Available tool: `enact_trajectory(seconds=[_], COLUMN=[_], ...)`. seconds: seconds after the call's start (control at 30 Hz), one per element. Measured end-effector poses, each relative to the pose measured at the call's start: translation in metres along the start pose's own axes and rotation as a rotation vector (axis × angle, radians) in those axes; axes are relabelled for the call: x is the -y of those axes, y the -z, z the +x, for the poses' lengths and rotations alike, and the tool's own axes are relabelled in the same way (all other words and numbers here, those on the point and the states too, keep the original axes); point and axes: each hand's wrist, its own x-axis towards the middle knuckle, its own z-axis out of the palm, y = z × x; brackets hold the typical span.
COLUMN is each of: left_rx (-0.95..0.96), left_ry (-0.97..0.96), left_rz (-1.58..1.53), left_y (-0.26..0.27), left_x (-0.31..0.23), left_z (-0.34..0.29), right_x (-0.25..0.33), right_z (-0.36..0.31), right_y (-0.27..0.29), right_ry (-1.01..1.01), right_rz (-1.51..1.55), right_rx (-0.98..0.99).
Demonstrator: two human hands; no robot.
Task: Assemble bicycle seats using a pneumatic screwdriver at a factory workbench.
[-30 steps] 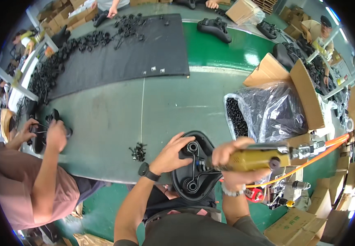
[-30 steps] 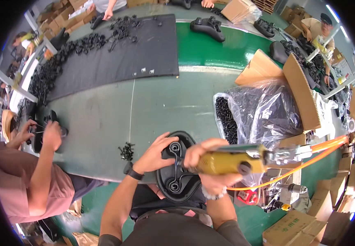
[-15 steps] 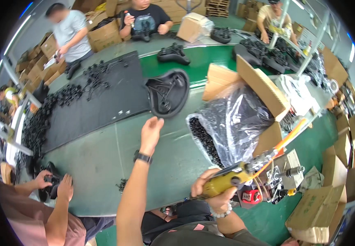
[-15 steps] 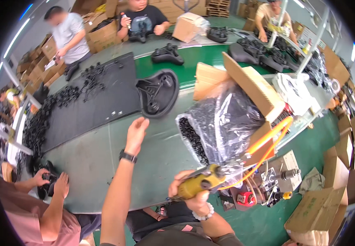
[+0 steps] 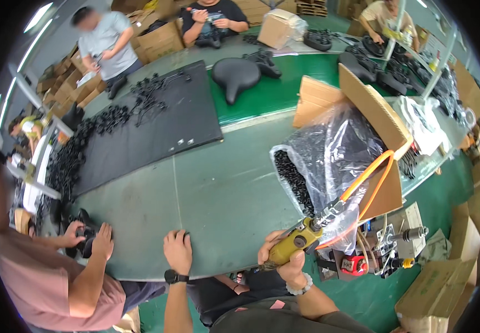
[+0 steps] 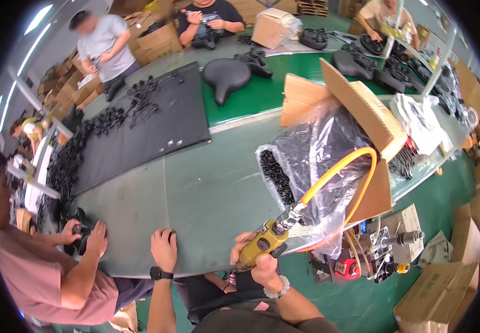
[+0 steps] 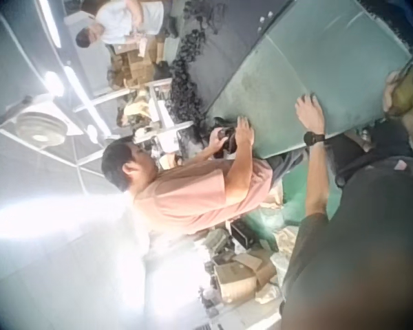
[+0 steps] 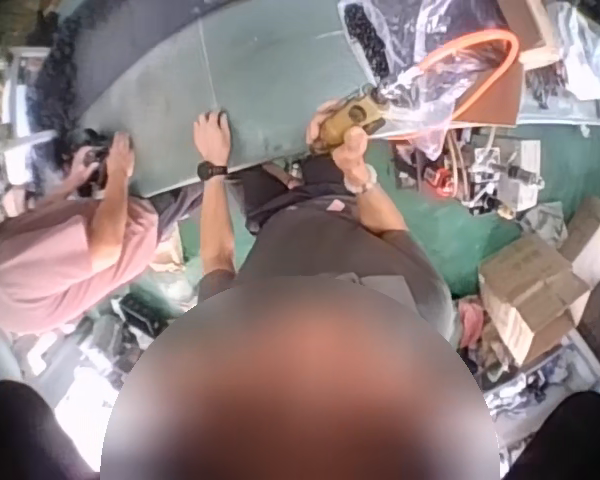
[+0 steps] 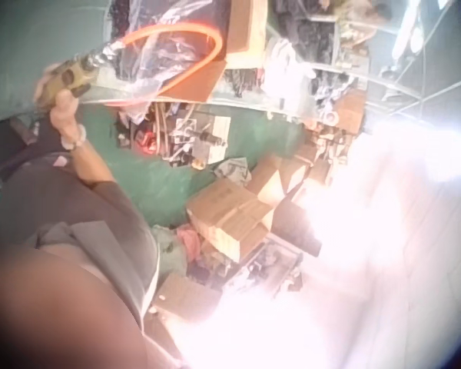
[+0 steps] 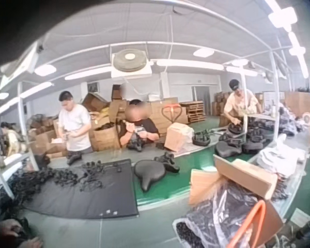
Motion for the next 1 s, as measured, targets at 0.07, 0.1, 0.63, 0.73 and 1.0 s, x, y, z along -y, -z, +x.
enact_trajectory(seconds=[0.07, 0.1, 0.63, 0.73, 1.0], left_rx=[-0.053, -0.057, 0.039, -0.098, -0.260], left_ry=[0.000, 0.024, -0.031, 0.067, 0.227], left_rz=[-0.057, -0.057, -0.176, -0.328, -0.567], left_y=[-0.004, -0.005, 0.001, 0.005, 0.027], left_x=[0.004, 0.004, 0.021, 0.014, -0.009], left_z=[0.001, 0.004, 0.031, 0.020, -0.001], right_x=[0.002, 0.000, 0.009, 0.007, 0.007], right_z=[-0.003, -0.005, -0.009, -0.008, -0.007], right_y=[-0.006, -0.006, -0.038, -0.044, -0.051], right_ry=[-0.015, -0.008, 0.092, 0.112, 0.109], right_rz=[-0.025, -0.023, -0.132, -0.111, -0.105], right_rx=[0.015, -0.023, -0.050, -0.061, -0.047])
